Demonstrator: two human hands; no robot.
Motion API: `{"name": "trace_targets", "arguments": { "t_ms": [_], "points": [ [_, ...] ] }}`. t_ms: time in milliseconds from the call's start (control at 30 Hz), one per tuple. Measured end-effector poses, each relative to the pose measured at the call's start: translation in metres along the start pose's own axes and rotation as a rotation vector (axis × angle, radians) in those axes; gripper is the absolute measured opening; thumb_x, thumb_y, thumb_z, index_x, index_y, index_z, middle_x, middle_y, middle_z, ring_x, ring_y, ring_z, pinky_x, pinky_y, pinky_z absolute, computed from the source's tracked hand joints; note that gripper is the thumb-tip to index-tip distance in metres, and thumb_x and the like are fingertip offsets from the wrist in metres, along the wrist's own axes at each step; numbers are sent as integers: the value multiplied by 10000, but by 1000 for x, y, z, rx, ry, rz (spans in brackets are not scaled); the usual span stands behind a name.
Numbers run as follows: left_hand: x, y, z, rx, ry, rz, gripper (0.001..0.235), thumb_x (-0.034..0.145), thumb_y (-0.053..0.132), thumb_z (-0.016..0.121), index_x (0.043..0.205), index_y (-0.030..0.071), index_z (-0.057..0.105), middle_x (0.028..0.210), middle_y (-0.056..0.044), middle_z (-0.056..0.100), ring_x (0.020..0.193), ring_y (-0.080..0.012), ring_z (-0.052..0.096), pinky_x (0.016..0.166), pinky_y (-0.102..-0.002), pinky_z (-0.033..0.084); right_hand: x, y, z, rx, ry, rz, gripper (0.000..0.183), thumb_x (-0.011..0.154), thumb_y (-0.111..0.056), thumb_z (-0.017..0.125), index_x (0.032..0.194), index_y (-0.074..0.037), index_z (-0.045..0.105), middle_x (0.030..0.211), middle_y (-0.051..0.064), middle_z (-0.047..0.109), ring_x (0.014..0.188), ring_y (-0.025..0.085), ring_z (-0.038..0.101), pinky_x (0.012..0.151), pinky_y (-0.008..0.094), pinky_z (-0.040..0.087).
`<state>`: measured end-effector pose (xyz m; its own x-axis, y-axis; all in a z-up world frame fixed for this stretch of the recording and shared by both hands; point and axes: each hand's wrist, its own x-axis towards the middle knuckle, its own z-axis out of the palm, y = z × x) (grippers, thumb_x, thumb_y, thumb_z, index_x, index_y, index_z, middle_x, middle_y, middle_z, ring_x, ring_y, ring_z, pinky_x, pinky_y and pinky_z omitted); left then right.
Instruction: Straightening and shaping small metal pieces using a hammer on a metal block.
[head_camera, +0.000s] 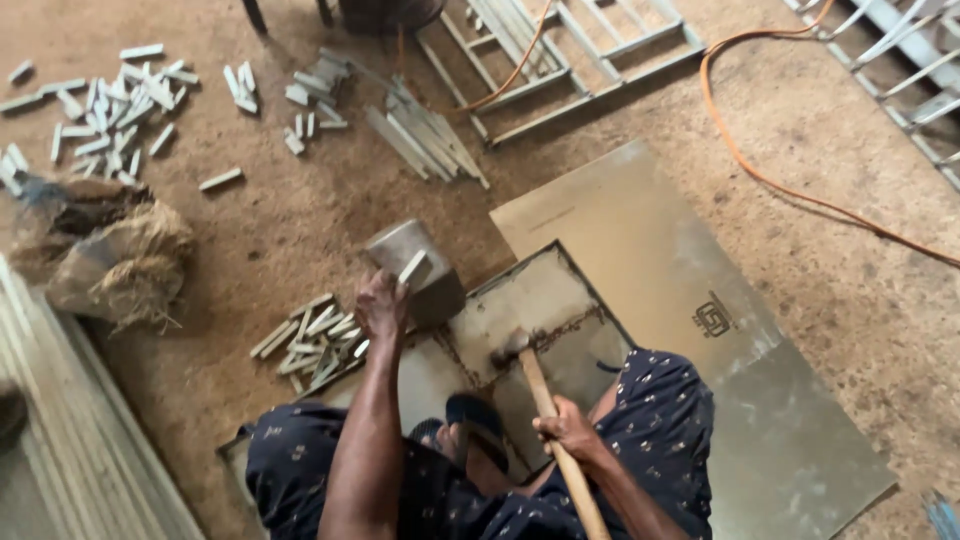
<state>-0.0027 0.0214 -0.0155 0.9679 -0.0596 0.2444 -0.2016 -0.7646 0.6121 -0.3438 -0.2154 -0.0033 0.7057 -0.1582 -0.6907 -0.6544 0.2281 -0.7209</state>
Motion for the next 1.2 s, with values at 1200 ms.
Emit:
{"name": "trace_targets", "arguments": {
  "t_ms": [1200],
  "points": [
    [15, 40, -17, 21, 92, -53, 126, 871, 291, 743, 843, 168, 730, 987, -100, 636, 945, -327, 633, 766, -478, 568, -140, -296, 96, -361, 282, -917, 281, 989, -84, 678, 1204, -13, 511, 852, 46, 629, 656, 120, 650, 563, 285, 590]
  ]
}}
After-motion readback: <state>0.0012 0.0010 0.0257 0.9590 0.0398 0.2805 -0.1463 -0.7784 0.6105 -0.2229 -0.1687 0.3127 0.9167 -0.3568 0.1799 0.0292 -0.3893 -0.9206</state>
